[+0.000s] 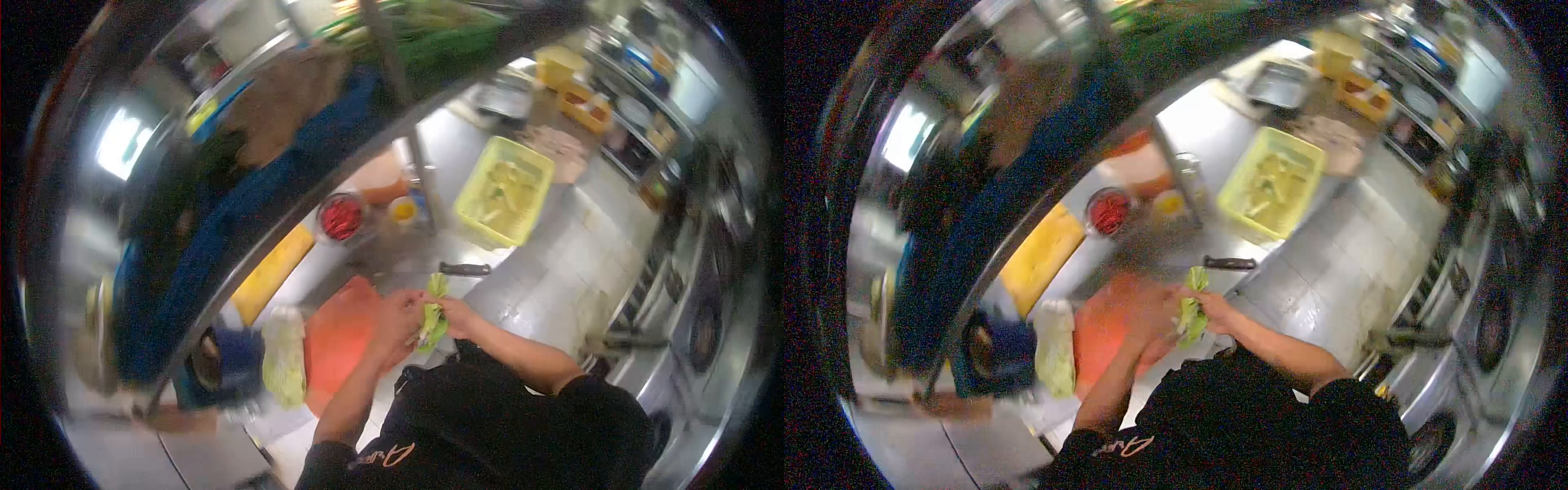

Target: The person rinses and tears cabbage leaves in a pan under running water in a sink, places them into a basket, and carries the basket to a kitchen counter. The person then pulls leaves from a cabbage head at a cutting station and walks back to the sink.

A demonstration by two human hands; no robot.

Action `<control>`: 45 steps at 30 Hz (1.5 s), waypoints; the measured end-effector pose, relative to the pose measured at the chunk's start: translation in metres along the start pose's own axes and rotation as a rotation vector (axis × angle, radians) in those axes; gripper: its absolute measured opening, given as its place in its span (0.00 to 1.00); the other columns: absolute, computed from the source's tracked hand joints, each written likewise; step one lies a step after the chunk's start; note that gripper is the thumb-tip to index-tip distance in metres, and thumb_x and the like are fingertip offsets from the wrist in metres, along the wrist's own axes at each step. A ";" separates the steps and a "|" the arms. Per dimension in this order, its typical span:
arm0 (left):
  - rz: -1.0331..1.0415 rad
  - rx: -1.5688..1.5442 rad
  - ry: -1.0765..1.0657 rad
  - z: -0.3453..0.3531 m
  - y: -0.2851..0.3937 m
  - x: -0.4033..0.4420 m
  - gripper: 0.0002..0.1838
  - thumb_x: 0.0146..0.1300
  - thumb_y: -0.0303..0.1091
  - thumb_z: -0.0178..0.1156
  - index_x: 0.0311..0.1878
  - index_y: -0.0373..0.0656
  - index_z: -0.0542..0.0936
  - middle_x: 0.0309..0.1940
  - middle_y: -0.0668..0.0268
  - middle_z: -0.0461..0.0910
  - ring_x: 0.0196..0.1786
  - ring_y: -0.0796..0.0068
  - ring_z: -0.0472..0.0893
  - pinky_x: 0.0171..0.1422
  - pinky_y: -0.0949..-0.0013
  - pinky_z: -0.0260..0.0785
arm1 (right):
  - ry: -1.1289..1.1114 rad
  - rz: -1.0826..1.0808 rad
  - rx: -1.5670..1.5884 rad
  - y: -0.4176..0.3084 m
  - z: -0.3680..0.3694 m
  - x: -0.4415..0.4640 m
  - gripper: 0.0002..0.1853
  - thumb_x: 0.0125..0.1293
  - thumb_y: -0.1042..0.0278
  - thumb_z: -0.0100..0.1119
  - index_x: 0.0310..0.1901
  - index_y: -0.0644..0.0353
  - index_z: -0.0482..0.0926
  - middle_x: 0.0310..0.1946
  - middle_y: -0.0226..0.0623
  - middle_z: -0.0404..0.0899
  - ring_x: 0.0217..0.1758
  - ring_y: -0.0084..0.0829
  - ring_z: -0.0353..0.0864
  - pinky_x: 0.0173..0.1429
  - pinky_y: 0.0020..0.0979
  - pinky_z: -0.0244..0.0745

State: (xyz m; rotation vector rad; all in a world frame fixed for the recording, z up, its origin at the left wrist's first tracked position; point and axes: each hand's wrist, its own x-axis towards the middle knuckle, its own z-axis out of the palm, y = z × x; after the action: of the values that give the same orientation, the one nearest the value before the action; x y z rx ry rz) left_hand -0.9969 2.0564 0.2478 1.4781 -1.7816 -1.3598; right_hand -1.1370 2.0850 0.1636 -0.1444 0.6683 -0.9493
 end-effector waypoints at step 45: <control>0.038 -0.312 1.873 -0.250 -0.250 -0.681 0.23 0.52 0.32 0.51 0.53 0.36 0.69 0.41 0.57 0.77 0.41 0.71 0.76 0.49 0.64 0.69 | -0.690 0.958 -0.779 0.538 0.362 0.014 0.13 0.62 0.64 0.53 0.44 0.63 0.73 0.35 0.37 0.76 0.36 0.29 0.77 0.41 0.33 0.77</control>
State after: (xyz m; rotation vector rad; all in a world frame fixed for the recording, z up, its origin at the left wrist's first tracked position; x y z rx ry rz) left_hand -0.4544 2.5974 0.2917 1.4689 -0.3025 0.1322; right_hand -0.5402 2.3295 0.2301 -0.7292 0.3427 0.3315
